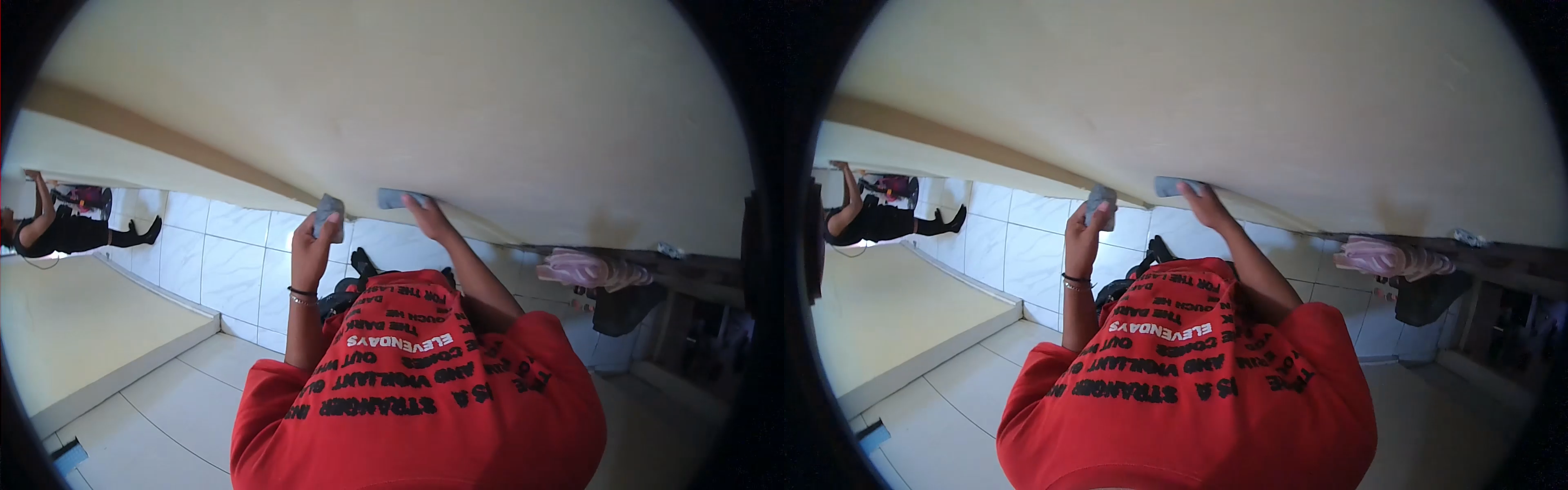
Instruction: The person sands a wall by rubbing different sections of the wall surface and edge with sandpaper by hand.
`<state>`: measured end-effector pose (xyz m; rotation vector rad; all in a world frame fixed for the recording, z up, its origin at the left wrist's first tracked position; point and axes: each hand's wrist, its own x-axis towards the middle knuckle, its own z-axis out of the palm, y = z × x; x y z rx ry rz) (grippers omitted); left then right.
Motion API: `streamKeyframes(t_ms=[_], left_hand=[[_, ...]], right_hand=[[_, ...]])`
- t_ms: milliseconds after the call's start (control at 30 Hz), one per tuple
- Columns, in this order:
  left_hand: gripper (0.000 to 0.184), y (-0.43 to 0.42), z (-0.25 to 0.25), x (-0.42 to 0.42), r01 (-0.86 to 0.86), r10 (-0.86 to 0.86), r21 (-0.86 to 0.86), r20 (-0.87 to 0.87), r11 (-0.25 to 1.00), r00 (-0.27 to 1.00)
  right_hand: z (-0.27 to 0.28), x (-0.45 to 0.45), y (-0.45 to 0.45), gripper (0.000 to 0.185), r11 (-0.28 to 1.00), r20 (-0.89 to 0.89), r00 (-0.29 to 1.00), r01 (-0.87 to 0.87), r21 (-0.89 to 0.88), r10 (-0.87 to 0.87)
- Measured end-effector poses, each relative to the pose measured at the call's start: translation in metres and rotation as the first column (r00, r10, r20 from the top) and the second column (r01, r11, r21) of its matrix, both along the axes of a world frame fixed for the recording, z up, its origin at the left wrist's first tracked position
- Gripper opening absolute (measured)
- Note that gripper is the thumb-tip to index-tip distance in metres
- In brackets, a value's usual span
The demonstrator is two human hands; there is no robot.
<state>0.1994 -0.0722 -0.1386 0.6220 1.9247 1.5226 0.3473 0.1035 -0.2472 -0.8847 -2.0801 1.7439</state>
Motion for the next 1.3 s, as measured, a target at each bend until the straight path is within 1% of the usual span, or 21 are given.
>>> streamKeyframes(t_ms=[33,67,100,133,200,233,300,367,400,467,500,533,600,800,867,933,1000,1067,1133,1233,1300], left_hand=[[0.035,0.01,-0.008,0.01,0.069,-0.069,-0.01,0.009,0.998,0.998],[0.035,0.018,-0.015,0.021,0.133,-0.133,-0.02,0.015,0.991,0.991],[0.036,0.027,-0.014,0.036,0.187,-0.186,-0.018,0.05,0.982,0.981],[0.035,0.035,-0.015,0.05,0.25,-0.246,-0.026,0.094,0.968,0.965],[0.035,0.052,-0.012,0.076,0.359,-0.347,-0.027,0.196,0.933,0.917],[0.035,0.059,-0.011,0.086,0.401,-0.393,0.0,0.204,0.916,0.897],[0.035,0.069,-0.007,0.105,0.469,-0.468,0.047,0.202,0.882,0.86],[0.035,0.068,-0.006,0.111,0.467,-0.467,0.052,0.222,0.882,0.856],[0.035,0.07,-0.006,0.114,0.468,-0.468,0.059,0.236,0.882,0.852],[0.035,0.066,-0.001,0.115,0.422,-0.424,0.067,0.265,0.904,0.866],[0.035,0.061,-0.001,0.112,0.388,-0.391,0.072,0.294,0.919,0.872],[0.035,0.055,-0.002,0.107,0.376,-0.38,0.073,0.298,0.924,0.876],[0.035,0.043,-0.004,0.091,0.306,-0.303,0.045,0.331,0.951,0.894],[0.034,-0.008,-0.014,0.034,0.102,-0.108,0.035,0.333,0.994,0.937],[0.032,-0.031,-0.016,0.011,0.052,-0.05,0.002,0.315,0.999,0.948],[0.029,-0.054,-0.013,-0.01,-0.13,0.12,0.013,0.303,0.991,0.945],[0.029,-0.085,-0.023,-0.033,-0.183,0.193,-0.061,0.237,0.981,0.952],[0.031,-0.104,-0.014,-0.047,-0.288,0.287,-0.029,0.227,0.957,0.931],[0.032,-0.118,-0.013,-0.056,-0.353,0.347,-0.011,0.211,0.936,0.914],[0.034,-0.12,-0.008,-0.059,-0.395,0.394,-0.03,0.184,0.918,0.901],[0.034,-0.113,-0.01,-0.056,-0.366,0.365,-0.035,0.201,0.93,0.909]], right_hand=[[-0.017,0.031,0.012,0.06,0.996,0.097,0.991,0.09,0.006,-0.09],[0.017,0.058,0.015,0.059,0.989,0.109,0.983,0.145,0.015,-0.146],[-0.019,0.091,0.032,0.059,0.984,0.074,0.984,0.167,-0.055,-0.163],[0.029,0.112,0.029,0.059,0.968,0.177,0.957,0.243,-0.057,-0.23],[0.0,0.17,0.05,0.065,0.93,0.31,0.88,0.364,0.05,-0.361],[0.031,0.186,0.049,0.071,0.893,0.342,0.833,0.448,0.043,-0.434],[-0.01,0.251,0.08,0.071,0.867,0.398,0.77,0.448,0.218,-0.498],[-0.007,0.291,0.096,0.068,0.811,0.455,0.678,0.409,0.419,-0.577],[0.002,0.295,0.1,0.068,0.815,0.458,0.682,0.399,0.42,-0.569],[0.036,0.295,0.109,0.062,0.902,0.673,0.612,0.187,0.388,-0.416],[0.045,0.28,0.101,0.058,0.84,0.625,0.653,0.031,0.542,-0.428],[0.038,0.266,0.097,0.058,0.84,0.629,0.655,0.018,0.542,-0.419],[0.017,0.231,0.093,0.058,0.883,0.643,0.722,-0.097,0.459,-0.255],[0.021,0.044,0.021,0.054,0.883,0.511,0.859,-0.256,0.394,0.021],[-0.002,-0.014,-0.003,0.051,0.819,0.128,0.991,-0.051,0.572,-0.027],[-0.001,-0.072,-0.024,0.049,0.888,0.245,0.968,-0.165,0.428,0.061],[-0.007,-0.126,-0.045,0.047,0.937,0.142,0.984,-0.144,0.319,0.103],[0.011,-0.172,-0.062,0.047,0.954,0.185,0.968,-0.209,0.213,0.171],[0.017,-0.206,-0.082,0.047,0.974,-0.138,0.988,-0.036,0.225,0.069],[0.032,-0.22,-0.091,0.049,0.987,-0.234,0.97,0.097,0.124,-0.066],[0.026,-0.202,-0.084,0.05,0.997,-0.221,0.974,0.07,0.041,-0.059]])
